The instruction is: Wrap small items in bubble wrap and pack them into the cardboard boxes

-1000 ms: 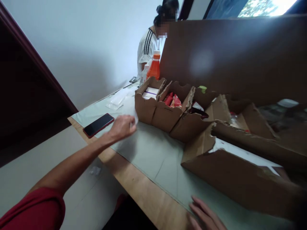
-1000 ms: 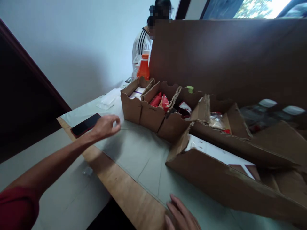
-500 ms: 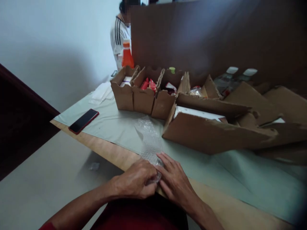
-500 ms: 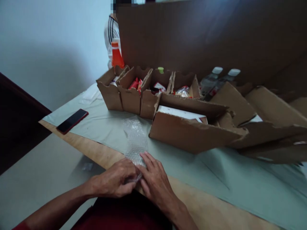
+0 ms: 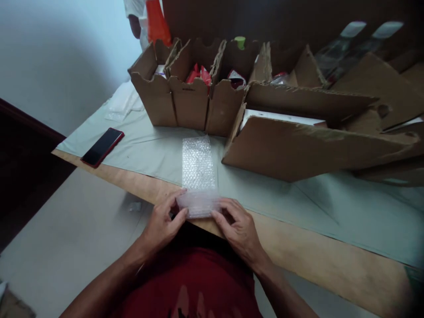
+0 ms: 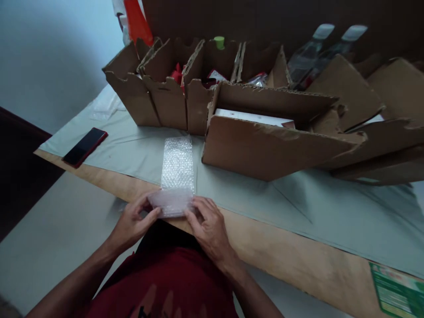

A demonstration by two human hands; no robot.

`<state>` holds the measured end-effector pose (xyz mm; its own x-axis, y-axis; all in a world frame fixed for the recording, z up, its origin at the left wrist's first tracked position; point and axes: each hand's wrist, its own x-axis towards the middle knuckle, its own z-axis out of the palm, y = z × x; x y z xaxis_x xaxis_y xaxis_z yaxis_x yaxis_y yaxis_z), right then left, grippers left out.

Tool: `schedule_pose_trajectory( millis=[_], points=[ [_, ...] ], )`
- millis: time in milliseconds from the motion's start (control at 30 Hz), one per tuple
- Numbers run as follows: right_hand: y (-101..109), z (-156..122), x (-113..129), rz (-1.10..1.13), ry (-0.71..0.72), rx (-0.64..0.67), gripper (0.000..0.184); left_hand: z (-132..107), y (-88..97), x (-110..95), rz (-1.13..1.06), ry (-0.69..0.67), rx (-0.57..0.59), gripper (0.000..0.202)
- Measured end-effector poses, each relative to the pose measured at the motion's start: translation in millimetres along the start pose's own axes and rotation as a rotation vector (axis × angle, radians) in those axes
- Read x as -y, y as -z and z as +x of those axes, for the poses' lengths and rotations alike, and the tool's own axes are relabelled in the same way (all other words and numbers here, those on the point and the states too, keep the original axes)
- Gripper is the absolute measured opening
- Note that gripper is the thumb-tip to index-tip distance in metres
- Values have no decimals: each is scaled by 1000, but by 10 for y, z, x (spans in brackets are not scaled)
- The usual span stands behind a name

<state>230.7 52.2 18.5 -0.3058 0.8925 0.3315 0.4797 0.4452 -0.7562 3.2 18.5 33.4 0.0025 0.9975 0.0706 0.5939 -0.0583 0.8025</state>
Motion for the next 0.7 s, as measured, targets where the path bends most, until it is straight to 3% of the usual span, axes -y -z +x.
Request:
schedule_pose_trajectory(
  millis=[67,133,267,400,500,633,700],
  points=[
    [22,-19,-16,-125,46,-136,22,118,-32,50,57,29,-31,50],
    [53,-41,3,-219,134,-189,34,198,-45,91,106,31,-28,60],
    [32,-5,77,-318,310,42,37,269,-82,150,172,-19,-28,65],
    [-64,109,34,-401,375,216,30,259,-91,178,251,-97,-92,61],
    [-65,176,-9,-331,362,242,30,165,-17,144,245,-190,-167,58],
    [-5,282,7,-173,269,321,26,29,56,70,205,-363,-81,52],
    [19,338,20,-157,203,310,25,32,30,76,191,-365,-71,46]
  ],
)
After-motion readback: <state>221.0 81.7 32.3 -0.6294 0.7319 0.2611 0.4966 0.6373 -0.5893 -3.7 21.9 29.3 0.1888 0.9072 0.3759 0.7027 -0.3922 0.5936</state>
